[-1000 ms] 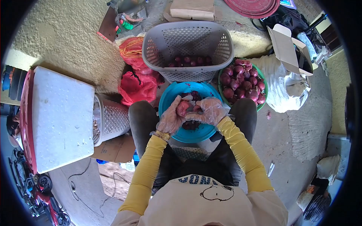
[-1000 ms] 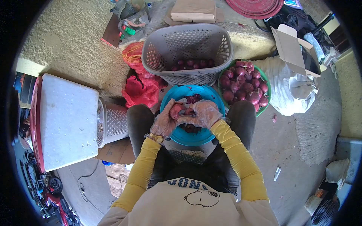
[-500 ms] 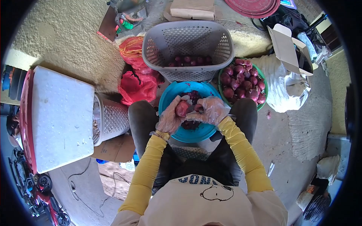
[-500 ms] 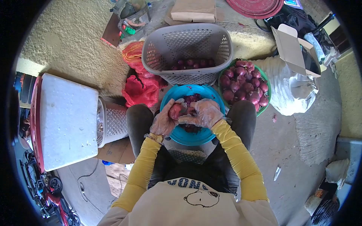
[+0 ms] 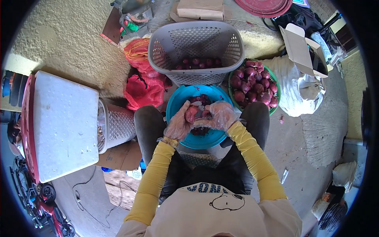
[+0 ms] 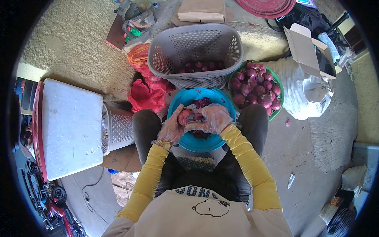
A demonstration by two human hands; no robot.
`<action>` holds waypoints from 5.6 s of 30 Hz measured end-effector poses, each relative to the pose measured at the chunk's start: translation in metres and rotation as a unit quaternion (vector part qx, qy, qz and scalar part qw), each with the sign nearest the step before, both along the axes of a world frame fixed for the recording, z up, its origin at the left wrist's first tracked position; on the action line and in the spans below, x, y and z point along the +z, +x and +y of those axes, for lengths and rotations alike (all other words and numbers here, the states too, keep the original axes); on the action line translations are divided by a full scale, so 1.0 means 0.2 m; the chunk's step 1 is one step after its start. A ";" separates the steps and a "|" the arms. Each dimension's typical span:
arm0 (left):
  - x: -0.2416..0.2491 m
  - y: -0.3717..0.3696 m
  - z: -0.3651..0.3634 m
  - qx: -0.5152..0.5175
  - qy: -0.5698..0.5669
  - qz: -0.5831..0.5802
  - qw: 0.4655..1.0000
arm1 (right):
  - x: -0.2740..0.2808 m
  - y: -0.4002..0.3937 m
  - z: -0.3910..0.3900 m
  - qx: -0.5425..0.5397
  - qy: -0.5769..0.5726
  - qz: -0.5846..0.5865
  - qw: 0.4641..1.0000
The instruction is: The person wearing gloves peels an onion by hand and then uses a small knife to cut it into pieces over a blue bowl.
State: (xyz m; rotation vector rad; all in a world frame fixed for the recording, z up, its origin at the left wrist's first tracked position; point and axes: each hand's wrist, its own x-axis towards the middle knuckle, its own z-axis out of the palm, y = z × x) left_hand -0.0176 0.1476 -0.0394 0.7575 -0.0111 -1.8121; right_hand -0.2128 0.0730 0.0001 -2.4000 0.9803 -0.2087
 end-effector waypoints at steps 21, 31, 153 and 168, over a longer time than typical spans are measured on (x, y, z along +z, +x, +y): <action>0.02 0.02 0.01 0.120 0.035 -0.084 0.989 | -0.08 -0.05 0.02 0.060 -0.006 0.064 0.996; -0.05 0.05 0.02 0.115 -0.013 -0.103 0.988 | -0.06 -0.04 0.00 0.003 0.063 0.177 0.982; 0.01 0.04 0.00 0.056 0.044 -0.146 0.987 | -0.13 -0.09 -0.05 -0.053 0.133 0.238 0.961; 0.03 0.01 0.01 -0.112 0.031 -0.186 0.976 | -0.07 -0.06 -0.05 0.028 0.029 0.069 0.997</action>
